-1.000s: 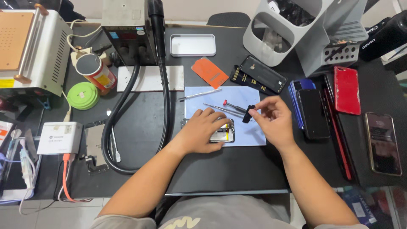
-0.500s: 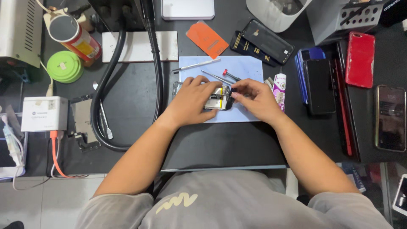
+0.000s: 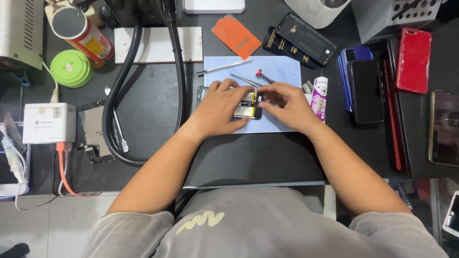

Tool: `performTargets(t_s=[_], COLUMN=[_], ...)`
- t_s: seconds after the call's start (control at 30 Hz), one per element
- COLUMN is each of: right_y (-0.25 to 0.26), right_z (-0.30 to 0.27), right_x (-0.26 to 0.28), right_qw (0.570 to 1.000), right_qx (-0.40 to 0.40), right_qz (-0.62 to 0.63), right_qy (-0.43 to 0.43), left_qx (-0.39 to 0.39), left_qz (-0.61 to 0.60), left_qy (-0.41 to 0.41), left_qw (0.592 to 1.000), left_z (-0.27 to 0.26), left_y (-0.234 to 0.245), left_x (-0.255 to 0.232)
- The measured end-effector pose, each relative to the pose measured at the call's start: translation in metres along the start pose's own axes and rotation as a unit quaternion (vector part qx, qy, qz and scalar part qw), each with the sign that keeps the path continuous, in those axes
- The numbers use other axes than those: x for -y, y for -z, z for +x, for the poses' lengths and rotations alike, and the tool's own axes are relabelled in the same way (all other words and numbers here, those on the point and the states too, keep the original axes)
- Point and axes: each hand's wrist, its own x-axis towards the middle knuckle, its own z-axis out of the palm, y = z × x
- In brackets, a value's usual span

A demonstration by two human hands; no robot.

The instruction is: The person uses a screwdriver to remove screws from a disassembled smartphone and then uses tweezers to lift and remove a small internal component. The component is placed on the work surface while the person continues to manipulate the phone's internals.

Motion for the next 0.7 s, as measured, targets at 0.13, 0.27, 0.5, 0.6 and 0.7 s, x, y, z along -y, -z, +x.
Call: performTargets(t_s=[0.13, 0.27, 0.5, 0.6, 0.7], right_y=[0.000, -0.002, -0.005, -0.007, -0.009], right_z=[-0.002, 0.000, -0.003, -0.006, -0.011], right_x=[0.014, 0.015, 0.014, 0.015, 0.019], right_qw=[0.997, 0.994, 0.989, 0.986, 0.977], right_qx=[0.009, 0.020, 0.007, -0.015, -0.028], right_qz=[-0.072, -0.105, -0.146, -0.161, -0.210], right_qy=[0.021, 0.020, 0.036, 0.023, 0.025], left_qx=[0.015, 0.028, 0.015, 0.027, 0.025], left_qz=[-0.009, -0.011, 0.022, 0.033, 0.021], left_qy=[0.011, 0.019, -0.021, -0.020, -0.017], left_qw=[1.000, 0.999, 0.999, 0.999, 0.999], left_z=[0.000, 0.001, 0.000, 0.001, 0.001], left_y=[0.002, 0.004, 0.001, 0.000, 0.001], left_x=[0.000, -0.002, 0.001, 0.002, 0.000])
